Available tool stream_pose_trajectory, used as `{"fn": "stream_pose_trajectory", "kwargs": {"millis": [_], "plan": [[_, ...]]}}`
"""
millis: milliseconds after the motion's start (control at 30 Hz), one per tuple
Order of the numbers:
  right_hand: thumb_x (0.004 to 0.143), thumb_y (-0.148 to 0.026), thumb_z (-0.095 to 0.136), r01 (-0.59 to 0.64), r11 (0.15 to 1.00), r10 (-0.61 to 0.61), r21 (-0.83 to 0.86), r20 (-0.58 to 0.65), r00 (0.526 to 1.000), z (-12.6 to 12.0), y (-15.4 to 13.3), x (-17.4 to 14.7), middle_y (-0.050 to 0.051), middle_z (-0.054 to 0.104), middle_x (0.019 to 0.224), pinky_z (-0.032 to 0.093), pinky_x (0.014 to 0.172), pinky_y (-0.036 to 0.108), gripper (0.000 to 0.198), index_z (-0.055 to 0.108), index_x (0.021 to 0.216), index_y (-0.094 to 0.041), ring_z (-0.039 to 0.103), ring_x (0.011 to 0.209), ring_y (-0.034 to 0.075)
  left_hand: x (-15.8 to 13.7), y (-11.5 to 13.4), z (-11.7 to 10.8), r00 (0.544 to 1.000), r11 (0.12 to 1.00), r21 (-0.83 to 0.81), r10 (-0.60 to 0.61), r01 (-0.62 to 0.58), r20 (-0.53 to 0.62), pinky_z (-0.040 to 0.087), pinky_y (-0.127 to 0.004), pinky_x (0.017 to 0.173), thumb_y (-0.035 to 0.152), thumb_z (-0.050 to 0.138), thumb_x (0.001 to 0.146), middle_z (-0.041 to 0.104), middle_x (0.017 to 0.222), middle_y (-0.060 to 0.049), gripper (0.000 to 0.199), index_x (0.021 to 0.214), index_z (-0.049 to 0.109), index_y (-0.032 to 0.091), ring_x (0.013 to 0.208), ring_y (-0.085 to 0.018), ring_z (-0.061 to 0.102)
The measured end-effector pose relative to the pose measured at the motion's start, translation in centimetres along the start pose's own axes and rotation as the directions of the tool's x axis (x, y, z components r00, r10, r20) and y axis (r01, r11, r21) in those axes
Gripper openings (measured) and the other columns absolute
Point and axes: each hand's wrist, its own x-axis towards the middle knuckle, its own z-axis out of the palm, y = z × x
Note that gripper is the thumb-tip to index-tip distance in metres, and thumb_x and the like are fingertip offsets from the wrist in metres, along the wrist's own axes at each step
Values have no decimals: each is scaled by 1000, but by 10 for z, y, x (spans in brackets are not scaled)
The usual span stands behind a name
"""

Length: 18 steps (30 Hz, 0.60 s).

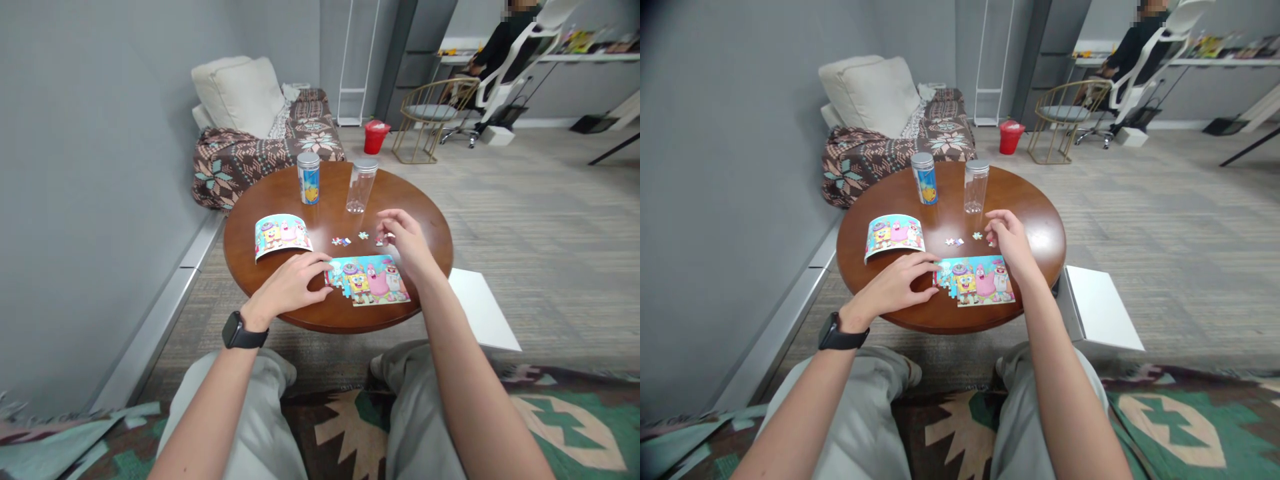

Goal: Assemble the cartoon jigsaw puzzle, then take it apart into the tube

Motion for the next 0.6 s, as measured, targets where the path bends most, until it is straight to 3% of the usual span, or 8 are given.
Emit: {"fn": "stream_pose_trajectory", "kwargs": {"millis": [100,200,333,600], "plan": [[81,-25,53,57,972,-83,-226,-108,991,-20,8,4,4,64,86,49,74,33,17,63,93,-20,59,74,17,-1,0,0,1000,1000,20,-16,17,-13,46,-44,105,30,64,86,60,132,-11,33,117,63,19,121,-26,58],[77,-24,57,60,906,-115,-418,-108,987,-33,19,5,7,66,90,49,84,38,16,68,87,-17,61,78,19,-1,-1,0,998,997,25,-69,69,-9,44,-45,108,33,63,86,58,136,-11,49,133,53,20,125,-27,56],[77,-26,62,61,846,-138,-530,-107,985,-38,31,6,8,66,90,51,85,38,19,73,89,-17,61,75,19,-1,-2,1,990,989,49,-138,137,11,45,-45,107,39,65,84,57,140,-14,64,141,44,18,125,-30,57],[79,-10,51,57,784,-126,-618,-69,990,-50,36,7,9,70,89,52,83,35,28,76,89,-16,63,76,18,-1,-3,2,995,993,69,-96,96,10,45,-44,107,34,61,85,60,135,-13,54,136,48,18,122,-28,59]]}}
